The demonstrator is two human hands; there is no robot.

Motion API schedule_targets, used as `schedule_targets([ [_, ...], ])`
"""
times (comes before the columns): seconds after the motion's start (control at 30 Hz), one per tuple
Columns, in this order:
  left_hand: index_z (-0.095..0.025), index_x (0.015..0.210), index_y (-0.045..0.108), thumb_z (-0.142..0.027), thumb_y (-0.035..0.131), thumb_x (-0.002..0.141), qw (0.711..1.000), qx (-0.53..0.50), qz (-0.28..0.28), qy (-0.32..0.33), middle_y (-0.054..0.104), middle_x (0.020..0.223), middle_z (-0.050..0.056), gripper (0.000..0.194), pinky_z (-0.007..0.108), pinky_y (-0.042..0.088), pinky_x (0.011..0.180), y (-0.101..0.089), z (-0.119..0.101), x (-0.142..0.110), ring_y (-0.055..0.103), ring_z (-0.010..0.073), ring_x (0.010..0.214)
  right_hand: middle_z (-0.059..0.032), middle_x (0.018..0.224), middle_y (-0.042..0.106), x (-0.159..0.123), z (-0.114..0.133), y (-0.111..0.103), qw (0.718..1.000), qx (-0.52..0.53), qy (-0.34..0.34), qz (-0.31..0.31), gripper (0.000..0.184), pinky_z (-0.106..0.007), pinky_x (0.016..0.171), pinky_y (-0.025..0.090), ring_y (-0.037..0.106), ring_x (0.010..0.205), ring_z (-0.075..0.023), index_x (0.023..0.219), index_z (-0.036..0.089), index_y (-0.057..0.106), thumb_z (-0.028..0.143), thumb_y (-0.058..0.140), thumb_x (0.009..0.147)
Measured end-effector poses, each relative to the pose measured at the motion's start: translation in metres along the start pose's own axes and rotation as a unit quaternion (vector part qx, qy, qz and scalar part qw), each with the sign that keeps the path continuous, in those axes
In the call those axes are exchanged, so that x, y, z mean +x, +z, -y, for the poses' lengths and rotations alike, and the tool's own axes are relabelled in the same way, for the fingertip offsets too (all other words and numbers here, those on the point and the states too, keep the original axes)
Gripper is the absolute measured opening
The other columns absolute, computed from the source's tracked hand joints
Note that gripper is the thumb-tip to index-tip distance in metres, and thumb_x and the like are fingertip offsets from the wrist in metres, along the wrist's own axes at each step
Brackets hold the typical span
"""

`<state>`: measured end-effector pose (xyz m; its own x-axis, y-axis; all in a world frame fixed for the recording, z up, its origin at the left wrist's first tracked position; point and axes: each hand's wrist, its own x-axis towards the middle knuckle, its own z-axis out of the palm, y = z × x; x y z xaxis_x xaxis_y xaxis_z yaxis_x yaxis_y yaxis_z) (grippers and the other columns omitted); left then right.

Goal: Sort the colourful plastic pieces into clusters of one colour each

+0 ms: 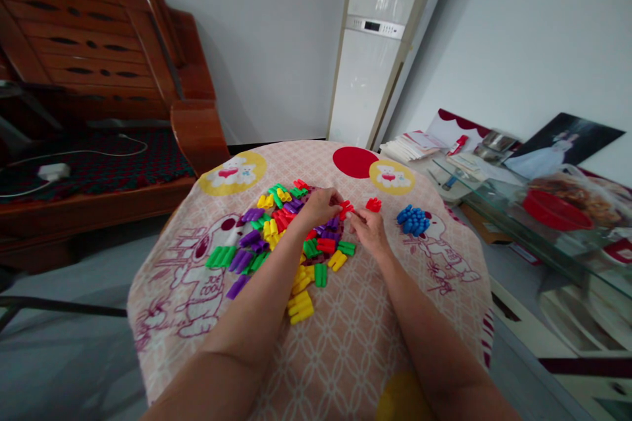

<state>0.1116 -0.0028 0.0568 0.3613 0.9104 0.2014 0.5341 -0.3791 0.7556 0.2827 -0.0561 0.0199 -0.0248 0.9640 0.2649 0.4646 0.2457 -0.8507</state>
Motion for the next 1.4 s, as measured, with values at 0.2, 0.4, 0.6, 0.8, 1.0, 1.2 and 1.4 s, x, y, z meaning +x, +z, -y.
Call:
schedule_targets([
  [0.2, -0.013, 0.089, 0.068, -0.009, 0.063, 0.075, 0.999, 0.036, -0.002, 0.013, 0.073, 0.08, 0.004, 0.015, 0.024, 0.052, 0.069, 0.009, -0.002, 0.002, 0.067, 0.0151, 0.072, 0.0008, 0.053, 0.06, 0.002, -0.007, -0.005, 0.997, -0.056, 0.03, -0.05, 0.038, -0.024, 0.053, 0.04, 0.055, 0.052, -0.0148, 0.061, 0.022, 0.055, 0.051, 0.054, 0.085],
  [0.4, -0.013, 0.1, 0.07, -0.013, 0.059, 0.08, 0.983, 0.138, -0.116, -0.022, 0.073, 0.099, 0.01, 0.023, 0.031, 0.053, 0.085, -0.012, 0.02, 0.004, 0.068, 0.0205, 0.092, -0.0089, 0.082, 0.074, 0.011, -0.011, -0.018, 0.927, -0.338, 0.068, -0.146, 0.027, -0.025, 0.067, 0.04, 0.065, 0.074, -0.0185, 0.083, 0.017, 0.071, 0.036, 0.054, 0.092],
  [0.6, -0.014, 0.11, 0.069, -0.014, 0.055, 0.083, 0.955, 0.2, -0.197, -0.097, 0.07, 0.11, 0.013, 0.03, 0.035, 0.051, 0.096, -0.038, 0.049, 0.003, 0.065, 0.0251, 0.107, -0.0142, 0.095, 0.075, 0.017, -0.013, -0.016, 0.88, -0.455, 0.108, -0.088, 0.033, -0.026, 0.071, 0.039, 0.069, 0.084, -0.0205, 0.104, 0.016, 0.072, 0.037, 0.048, 0.1],
  [0.8, -0.014, 0.132, 0.058, -0.01, 0.044, 0.086, 0.933, 0.23, -0.2, -0.191, 0.063, 0.128, 0.017, 0.048, 0.038, 0.049, 0.1, -0.039, 0.069, -0.003, 0.062, 0.028, 0.117, -0.0144, 0.097, 0.076, 0.014, -0.01, -0.017, 0.867, -0.481, 0.103, -0.079, 0.033, -0.025, 0.069, 0.038, 0.069, 0.084, -0.0197, 0.1, 0.016, 0.073, 0.037, 0.048, 0.1],
  [1.0, -0.028, 0.148, 0.047, -0.025, 0.047, 0.093, 0.942, 0.286, -0.089, -0.15, 0.04, 0.157, 0.013, 0.055, 0.059, 0.034, 0.113, -0.029, 0.06, -0.004, 0.038, 0.0349, 0.143, -0.0121, 0.089, 0.076, 0.01, -0.006, -0.014, 0.873, -0.472, 0.08, -0.095, 0.033, -0.026, 0.063, 0.032, 0.066, 0.076, -0.0178, 0.095, 0.017, 0.075, 0.037, 0.049, 0.1],
  [1.2, -0.027, 0.139, 0.059, -0.032, 0.047, 0.094, 0.933, 0.313, -0.067, -0.168, 0.054, 0.143, 0.017, 0.047, 0.067, 0.033, 0.108, -0.027, 0.055, 0.0, 0.045, 0.0385, 0.134, -0.0107, 0.084, 0.075, 0.008, -0.009, -0.011, 0.875, -0.475, 0.05, -0.077, 0.032, -0.029, 0.06, 0.026, 0.063, 0.07, -0.0168, 0.088, 0.017, 0.074, 0.034, 0.049, 0.099],
  [1.4, -0.03, 0.146, 0.051, -0.034, 0.052, 0.092, 0.938, 0.294, -0.092, -0.162, 0.046, 0.153, 0.014, 0.054, 0.067, 0.032, 0.109, -0.026, 0.058, -0.002, 0.042, 0.0378, 0.138, -0.0093, 0.08, 0.074, 0.002, -0.012, -0.006, 0.884, -0.463, 0.018, -0.063, 0.03, -0.029, 0.06, 0.026, 0.061, 0.068, -0.0169, 0.088, 0.019, 0.075, 0.032, 0.05, 0.097],
])
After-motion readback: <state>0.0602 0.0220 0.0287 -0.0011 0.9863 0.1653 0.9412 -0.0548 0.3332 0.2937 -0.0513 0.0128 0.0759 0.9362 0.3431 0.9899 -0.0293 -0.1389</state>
